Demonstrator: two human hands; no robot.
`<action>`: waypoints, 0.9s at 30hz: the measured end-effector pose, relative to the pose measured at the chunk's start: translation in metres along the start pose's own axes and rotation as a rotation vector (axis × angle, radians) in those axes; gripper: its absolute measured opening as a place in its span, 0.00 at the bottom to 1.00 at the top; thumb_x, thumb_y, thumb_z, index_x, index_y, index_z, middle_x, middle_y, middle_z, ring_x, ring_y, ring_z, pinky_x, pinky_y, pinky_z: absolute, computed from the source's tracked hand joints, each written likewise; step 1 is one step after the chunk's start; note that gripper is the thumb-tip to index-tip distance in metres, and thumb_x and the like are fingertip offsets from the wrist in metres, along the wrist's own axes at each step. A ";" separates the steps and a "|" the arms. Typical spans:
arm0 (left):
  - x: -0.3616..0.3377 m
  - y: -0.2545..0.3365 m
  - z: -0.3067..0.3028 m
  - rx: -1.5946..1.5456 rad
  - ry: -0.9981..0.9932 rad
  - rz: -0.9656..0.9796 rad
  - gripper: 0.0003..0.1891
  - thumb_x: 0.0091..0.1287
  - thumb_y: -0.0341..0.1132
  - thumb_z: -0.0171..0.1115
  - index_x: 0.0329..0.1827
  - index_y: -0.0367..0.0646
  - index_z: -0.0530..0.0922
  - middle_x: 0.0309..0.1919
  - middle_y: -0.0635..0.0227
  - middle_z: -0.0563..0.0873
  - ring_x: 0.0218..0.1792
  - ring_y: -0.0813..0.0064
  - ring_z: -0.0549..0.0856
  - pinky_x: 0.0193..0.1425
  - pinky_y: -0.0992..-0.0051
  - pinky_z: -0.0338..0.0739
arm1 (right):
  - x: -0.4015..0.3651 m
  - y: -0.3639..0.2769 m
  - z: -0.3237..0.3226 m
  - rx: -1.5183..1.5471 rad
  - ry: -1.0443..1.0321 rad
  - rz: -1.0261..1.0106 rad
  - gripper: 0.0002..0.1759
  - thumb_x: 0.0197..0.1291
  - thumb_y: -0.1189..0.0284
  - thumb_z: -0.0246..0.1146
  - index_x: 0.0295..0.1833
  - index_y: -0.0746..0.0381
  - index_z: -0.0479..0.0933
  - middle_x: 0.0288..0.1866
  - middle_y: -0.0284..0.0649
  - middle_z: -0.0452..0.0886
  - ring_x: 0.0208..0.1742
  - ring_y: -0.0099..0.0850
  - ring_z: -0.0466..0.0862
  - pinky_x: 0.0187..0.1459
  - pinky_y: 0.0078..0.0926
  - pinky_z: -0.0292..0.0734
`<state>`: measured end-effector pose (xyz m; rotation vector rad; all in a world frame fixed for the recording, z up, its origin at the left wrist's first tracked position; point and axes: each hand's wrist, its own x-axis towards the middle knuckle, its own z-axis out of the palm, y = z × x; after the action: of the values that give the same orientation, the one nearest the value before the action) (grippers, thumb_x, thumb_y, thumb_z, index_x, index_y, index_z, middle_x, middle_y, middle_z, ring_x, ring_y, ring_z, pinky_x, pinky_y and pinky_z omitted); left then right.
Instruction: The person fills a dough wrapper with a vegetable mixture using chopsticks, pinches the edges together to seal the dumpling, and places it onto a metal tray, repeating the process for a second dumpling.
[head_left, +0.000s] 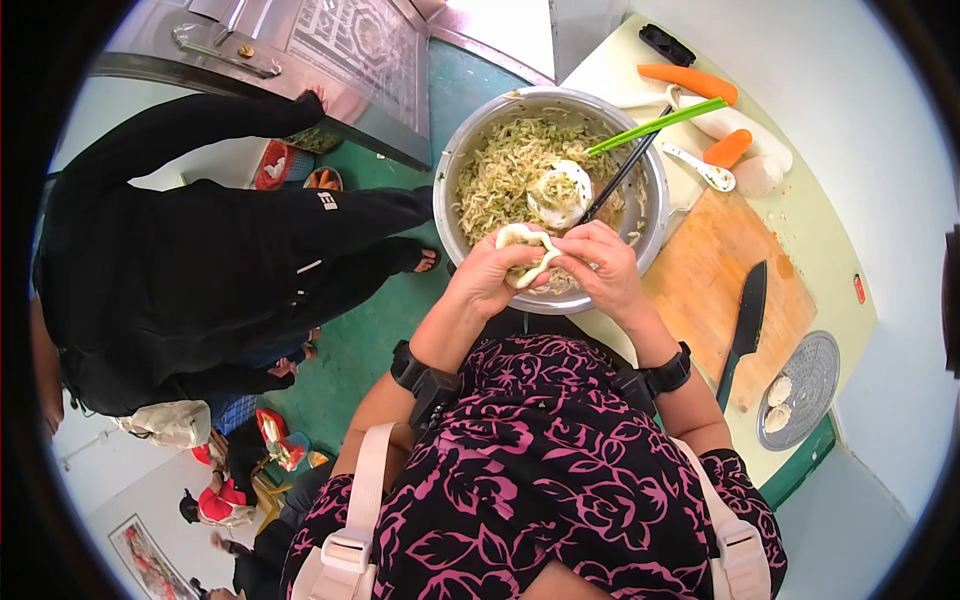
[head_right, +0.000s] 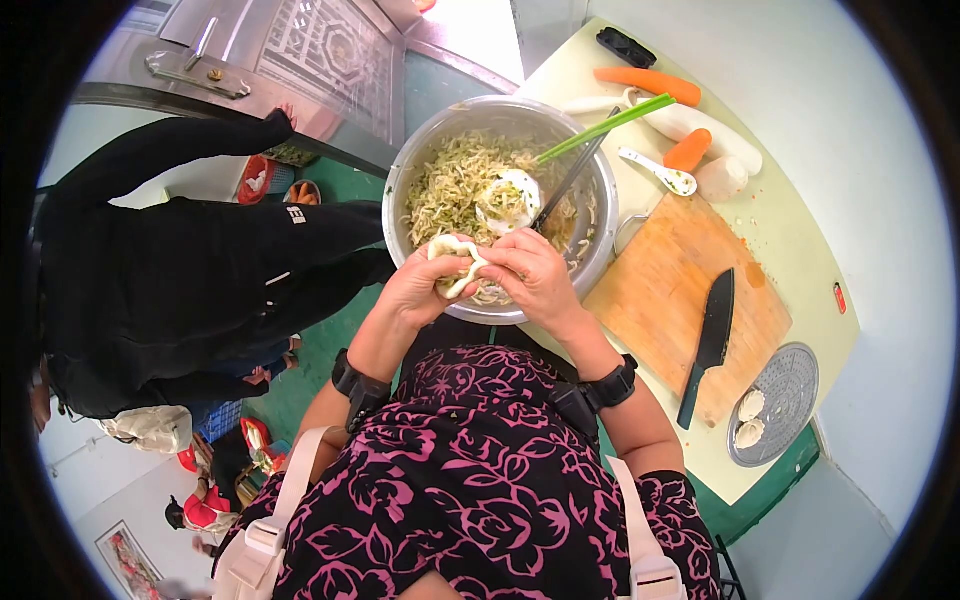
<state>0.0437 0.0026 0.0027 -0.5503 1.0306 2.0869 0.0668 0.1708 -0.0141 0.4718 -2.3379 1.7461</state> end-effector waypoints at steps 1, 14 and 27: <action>0.000 0.000 0.001 0.008 0.011 -0.003 0.14 0.53 0.21 0.57 0.43 0.41 0.70 0.37 0.65 0.77 0.36 0.73 0.79 0.33 0.73 0.80 | 0.000 0.001 0.000 -0.029 0.008 -0.014 0.11 0.41 0.76 0.65 0.35 0.64 0.78 0.28 0.37 0.76 0.33 0.31 0.75 0.35 0.24 0.70; 0.003 0.003 -0.004 -0.142 -0.155 -0.019 0.13 0.57 0.27 0.52 0.46 0.38 0.70 0.42 0.58 0.77 0.43 0.64 0.79 0.46 0.64 0.77 | -0.001 0.000 -0.011 0.145 -0.069 0.204 0.20 0.44 0.73 0.65 0.47 0.61 0.75 0.34 0.35 0.72 0.33 0.25 0.73 0.33 0.19 0.68; 0.003 -0.002 -0.003 -0.120 -0.149 -0.055 0.11 0.57 0.26 0.54 0.43 0.40 0.72 0.38 0.61 0.78 0.38 0.66 0.80 0.38 0.68 0.79 | -0.001 0.001 -0.007 0.145 -0.134 0.179 0.20 0.42 0.74 0.66 0.46 0.61 0.76 0.30 0.34 0.71 0.31 0.25 0.72 0.32 0.19 0.68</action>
<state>0.0429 0.0021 -0.0022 -0.4683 0.8011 2.1153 0.0667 0.1782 -0.0128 0.4251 -2.4208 2.0346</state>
